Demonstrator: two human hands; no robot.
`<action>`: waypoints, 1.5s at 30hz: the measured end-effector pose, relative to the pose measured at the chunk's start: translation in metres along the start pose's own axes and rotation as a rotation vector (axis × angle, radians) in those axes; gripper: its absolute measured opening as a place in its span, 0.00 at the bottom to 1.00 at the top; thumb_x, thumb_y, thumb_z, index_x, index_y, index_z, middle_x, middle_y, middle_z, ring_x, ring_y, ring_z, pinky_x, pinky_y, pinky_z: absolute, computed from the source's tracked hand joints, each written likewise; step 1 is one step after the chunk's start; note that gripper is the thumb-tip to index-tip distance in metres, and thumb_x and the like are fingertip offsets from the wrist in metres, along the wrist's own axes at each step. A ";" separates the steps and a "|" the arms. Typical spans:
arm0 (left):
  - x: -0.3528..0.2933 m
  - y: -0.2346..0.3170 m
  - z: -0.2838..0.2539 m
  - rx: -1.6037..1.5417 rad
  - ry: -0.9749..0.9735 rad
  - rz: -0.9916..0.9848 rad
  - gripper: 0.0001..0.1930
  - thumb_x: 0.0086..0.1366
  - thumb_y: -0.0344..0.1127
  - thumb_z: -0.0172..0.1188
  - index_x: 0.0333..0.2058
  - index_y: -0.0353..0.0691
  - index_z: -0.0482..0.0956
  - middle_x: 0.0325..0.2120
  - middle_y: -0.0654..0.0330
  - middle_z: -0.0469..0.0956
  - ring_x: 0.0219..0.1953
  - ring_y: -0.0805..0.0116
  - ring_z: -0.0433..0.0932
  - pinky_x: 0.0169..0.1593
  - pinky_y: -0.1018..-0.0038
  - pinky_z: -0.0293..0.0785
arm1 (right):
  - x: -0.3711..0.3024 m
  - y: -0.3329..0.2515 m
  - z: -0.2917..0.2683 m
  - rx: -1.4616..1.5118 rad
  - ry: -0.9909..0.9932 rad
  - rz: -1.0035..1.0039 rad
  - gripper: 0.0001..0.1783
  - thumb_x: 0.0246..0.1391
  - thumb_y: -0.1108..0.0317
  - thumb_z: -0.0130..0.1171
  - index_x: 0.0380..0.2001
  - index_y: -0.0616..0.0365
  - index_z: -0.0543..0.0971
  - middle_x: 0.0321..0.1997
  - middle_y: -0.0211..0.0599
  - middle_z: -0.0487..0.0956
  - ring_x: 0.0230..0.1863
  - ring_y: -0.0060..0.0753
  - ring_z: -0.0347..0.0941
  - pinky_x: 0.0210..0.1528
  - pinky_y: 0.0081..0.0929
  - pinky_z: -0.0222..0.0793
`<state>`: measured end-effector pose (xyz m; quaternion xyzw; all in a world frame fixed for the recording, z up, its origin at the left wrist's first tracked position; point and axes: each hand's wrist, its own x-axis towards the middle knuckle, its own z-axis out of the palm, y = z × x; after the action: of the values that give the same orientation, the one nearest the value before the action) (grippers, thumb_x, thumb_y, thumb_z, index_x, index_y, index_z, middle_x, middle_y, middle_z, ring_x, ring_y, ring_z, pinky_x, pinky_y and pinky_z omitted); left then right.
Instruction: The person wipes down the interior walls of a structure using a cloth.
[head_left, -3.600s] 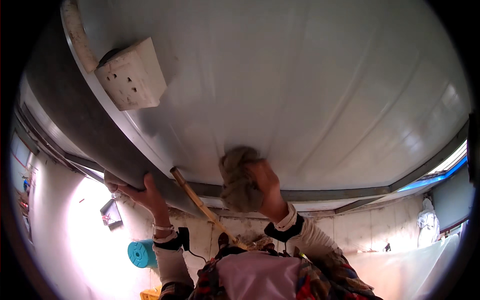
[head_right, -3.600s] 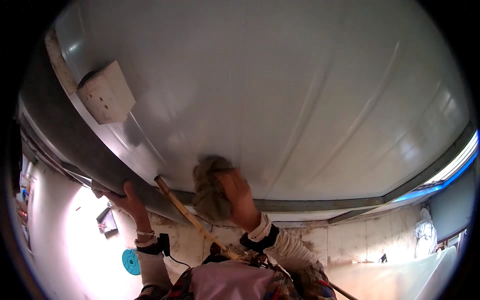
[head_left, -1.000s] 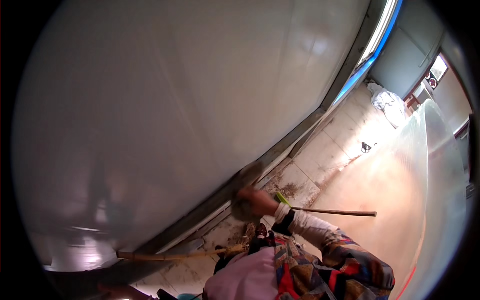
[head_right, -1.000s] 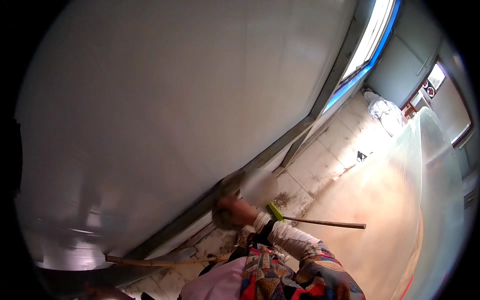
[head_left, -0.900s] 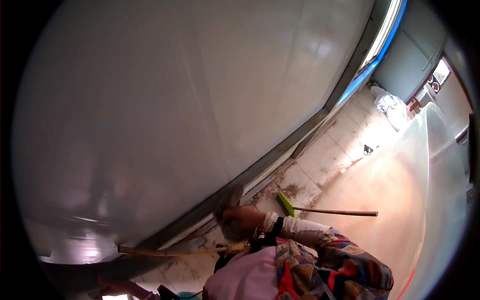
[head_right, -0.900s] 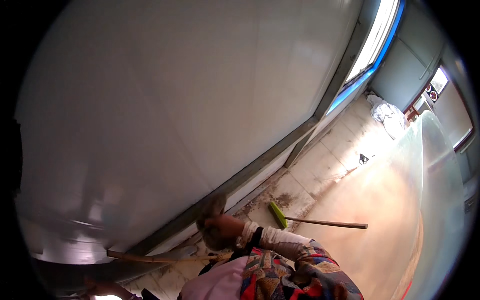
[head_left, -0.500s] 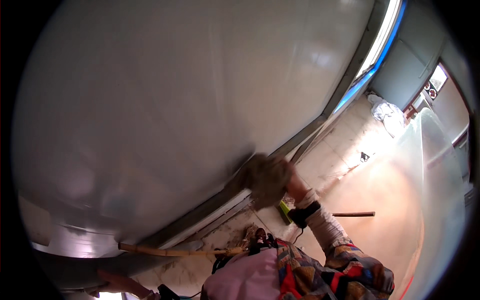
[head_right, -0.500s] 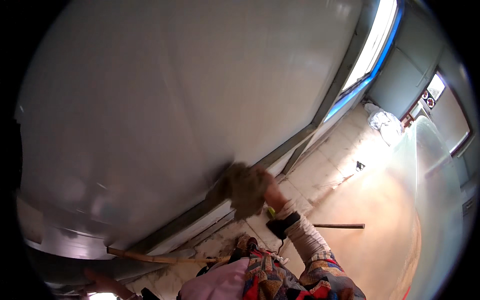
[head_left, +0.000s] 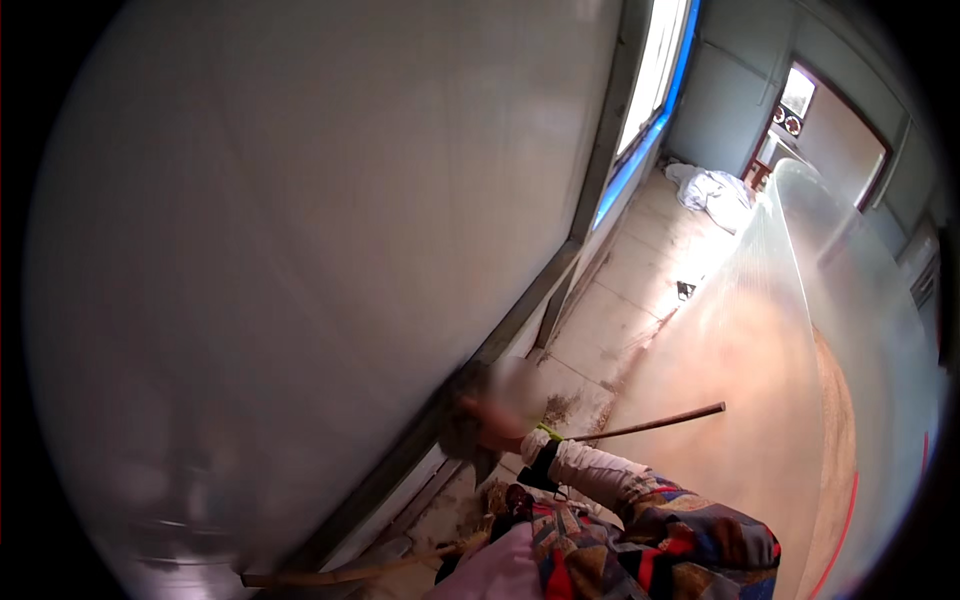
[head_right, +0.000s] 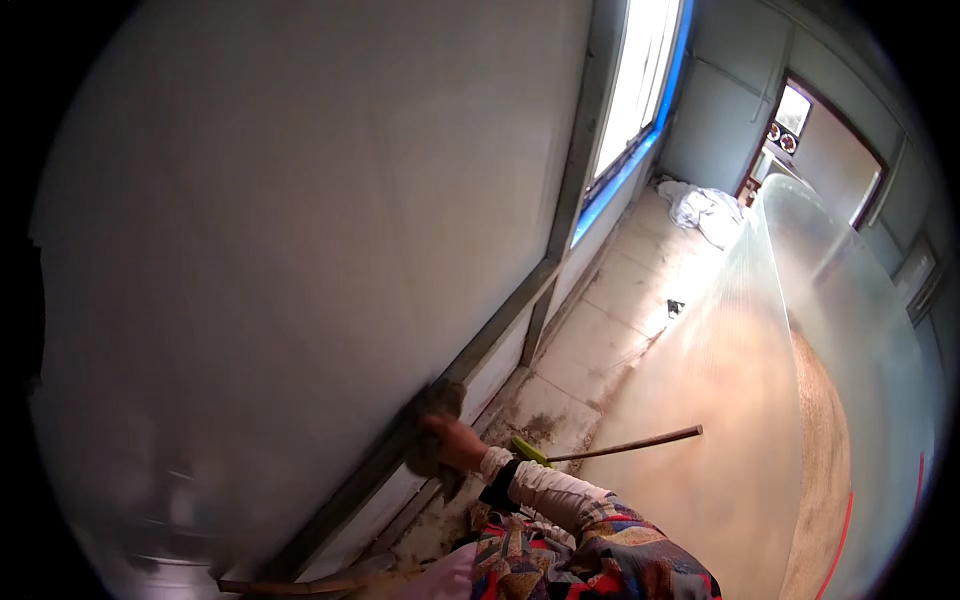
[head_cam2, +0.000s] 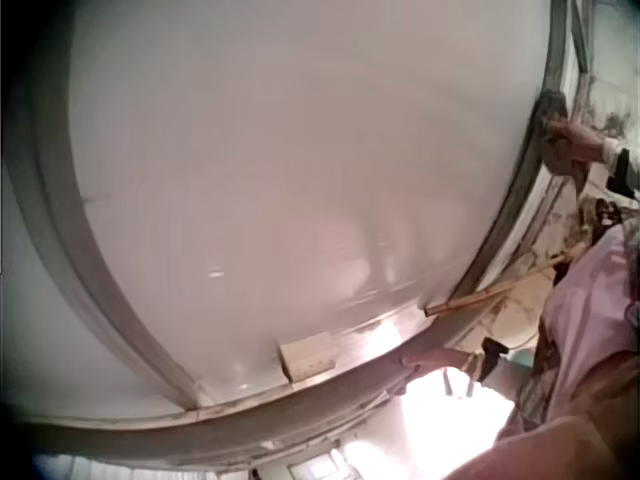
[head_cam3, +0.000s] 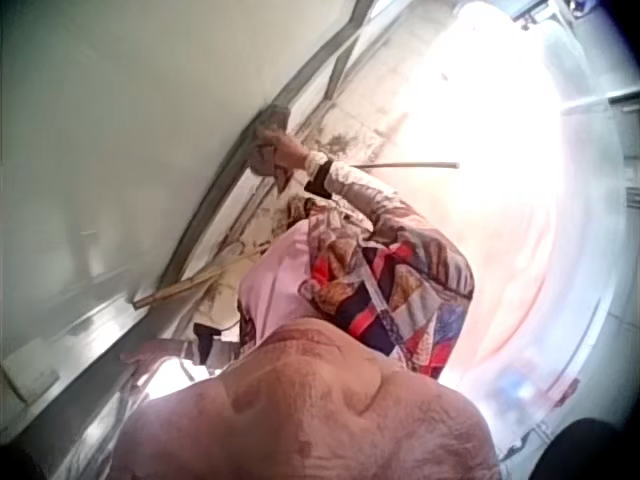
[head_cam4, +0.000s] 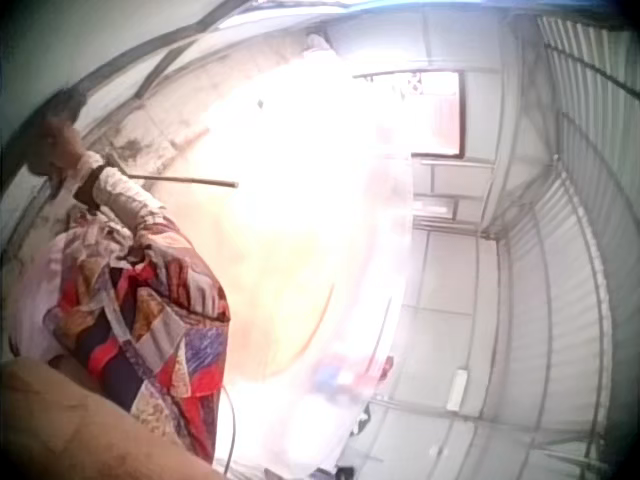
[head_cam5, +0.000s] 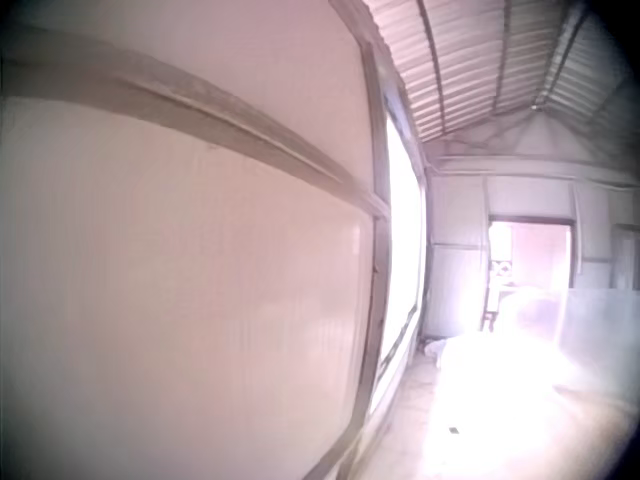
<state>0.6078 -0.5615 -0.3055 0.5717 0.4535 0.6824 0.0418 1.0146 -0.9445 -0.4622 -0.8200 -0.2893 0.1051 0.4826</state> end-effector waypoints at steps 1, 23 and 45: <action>0.000 0.002 0.002 -0.008 0.000 -0.001 0.53 0.66 0.49 0.61 0.69 0.28 0.31 0.68 0.30 0.33 0.70 0.41 0.42 0.70 0.55 0.47 | -0.005 -0.005 0.007 0.002 0.011 0.004 0.21 0.49 0.69 0.54 0.49 0.52 0.75 0.50 0.48 0.78 0.54 0.56 0.72 0.51 0.46 0.72; -0.009 0.004 -0.007 0.085 -0.059 -0.087 0.51 0.66 0.46 0.61 0.69 0.27 0.32 0.68 0.28 0.27 0.70 0.34 0.40 0.69 0.49 0.47 | 0.051 0.093 -0.106 0.415 0.538 0.236 0.16 0.55 0.67 0.54 0.47 0.55 0.79 0.44 0.47 0.82 0.45 0.46 0.79 0.47 0.37 0.76; -0.003 0.033 -0.004 -0.133 0.021 -0.046 0.67 0.52 0.59 0.72 0.66 0.19 0.32 0.64 0.30 0.48 0.62 0.46 0.60 0.62 0.57 0.66 | 0.143 -0.440 -0.218 0.195 0.463 -1.455 0.26 0.56 0.72 0.59 0.58 0.62 0.70 0.60 0.43 0.72 0.59 0.36 0.70 0.62 0.30 0.66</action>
<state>0.6204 -0.5851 -0.2859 0.5498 0.4207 0.7159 0.0904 1.0650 -0.8602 0.0400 -0.3779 -0.6367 -0.3882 0.5487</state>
